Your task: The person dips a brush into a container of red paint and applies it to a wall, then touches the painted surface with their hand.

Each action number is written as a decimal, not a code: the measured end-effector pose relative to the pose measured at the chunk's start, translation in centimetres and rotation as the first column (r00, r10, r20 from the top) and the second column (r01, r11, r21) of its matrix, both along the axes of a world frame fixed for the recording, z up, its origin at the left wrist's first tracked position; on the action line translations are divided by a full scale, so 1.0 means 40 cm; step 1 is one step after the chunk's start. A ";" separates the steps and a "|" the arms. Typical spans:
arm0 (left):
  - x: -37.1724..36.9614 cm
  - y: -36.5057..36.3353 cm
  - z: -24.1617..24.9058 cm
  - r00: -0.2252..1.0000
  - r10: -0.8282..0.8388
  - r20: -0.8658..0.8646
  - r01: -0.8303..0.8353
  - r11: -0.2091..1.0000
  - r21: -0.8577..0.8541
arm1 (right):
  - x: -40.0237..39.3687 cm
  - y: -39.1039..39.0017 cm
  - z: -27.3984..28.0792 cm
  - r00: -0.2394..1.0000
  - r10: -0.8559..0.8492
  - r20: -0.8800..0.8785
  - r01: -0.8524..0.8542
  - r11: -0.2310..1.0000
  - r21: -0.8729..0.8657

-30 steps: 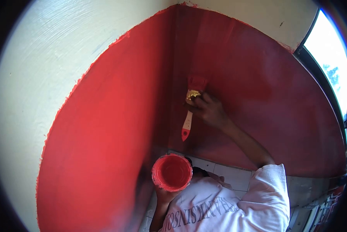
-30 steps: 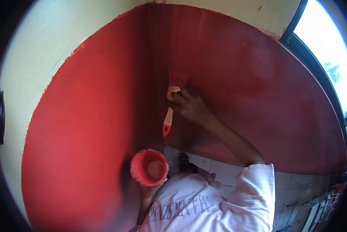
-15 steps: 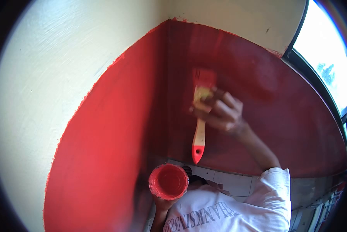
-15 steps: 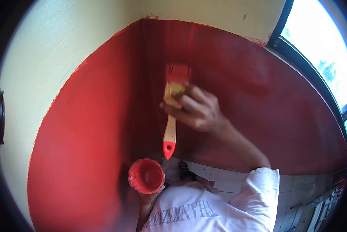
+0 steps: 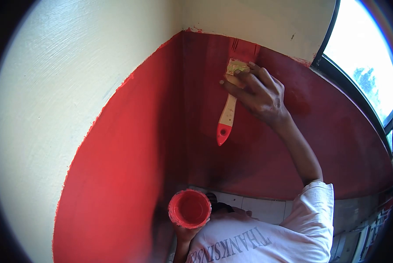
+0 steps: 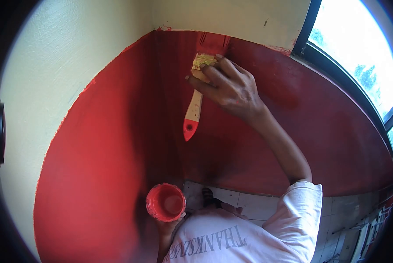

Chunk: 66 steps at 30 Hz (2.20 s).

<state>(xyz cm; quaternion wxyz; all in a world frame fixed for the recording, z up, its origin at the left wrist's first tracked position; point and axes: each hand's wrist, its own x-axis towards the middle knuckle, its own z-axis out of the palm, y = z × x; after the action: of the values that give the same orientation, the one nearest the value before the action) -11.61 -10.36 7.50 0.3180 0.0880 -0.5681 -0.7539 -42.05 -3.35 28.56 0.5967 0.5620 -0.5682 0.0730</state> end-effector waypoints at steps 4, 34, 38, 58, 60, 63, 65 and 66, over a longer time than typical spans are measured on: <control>0.010 -0.011 -0.048 1.000 0.000 0.019 0.001 0.999 -0.049 | -0.005 0.001 -0.008 1.000 -0.025 0.015 0.024 1.000 0.019; -0.085 0.010 0.290 0.984 0.101 0.147 -0.076 0.983 -0.170 | -0.073 0.044 -0.189 0.865 -0.054 0.500 -0.116 0.946 0.303; -0.093 -0.002 0.285 0.982 0.085 0.171 -0.059 0.986 -0.155 | -0.076 0.053 -0.174 0.808 -0.079 0.584 -0.187 0.906 0.381; 0.031 0.002 -0.021 0.995 0.098 0.027 -0.094 0.986 -0.134 | 0.033 -0.078 0.032 0.995 0.091 0.025 -0.094 0.989 0.111; 0.038 0.001 -0.021 0.993 0.116 0.037 -0.111 0.986 -0.120 | 0.028 -0.081 0.031 0.994 0.105 -0.011 -0.103 0.990 0.099; 0.043 -0.002 -0.030 0.991 0.116 0.072 -0.111 0.991 -0.075 | 0.019 -0.090 0.030 0.991 0.115 -0.063 -0.111 0.992 0.063; 0.044 -0.003 -0.048 0.990 0.100 0.102 -0.096 0.994 -0.041 | 0.014 -0.093 0.038 0.992 0.095 -0.077 -0.091 0.994 0.057; 0.043 -0.003 -0.039 0.990 0.096 0.102 -0.091 0.994 -0.052 | 0.015 -0.094 0.035 0.995 0.075 -0.060 -0.071 0.995 0.068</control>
<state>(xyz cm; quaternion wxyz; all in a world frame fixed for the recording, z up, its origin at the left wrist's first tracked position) -9.89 -10.46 5.92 0.3250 0.1461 -0.5968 -0.7189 -41.44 -7.11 29.95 0.5921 0.6037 -0.5306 0.0585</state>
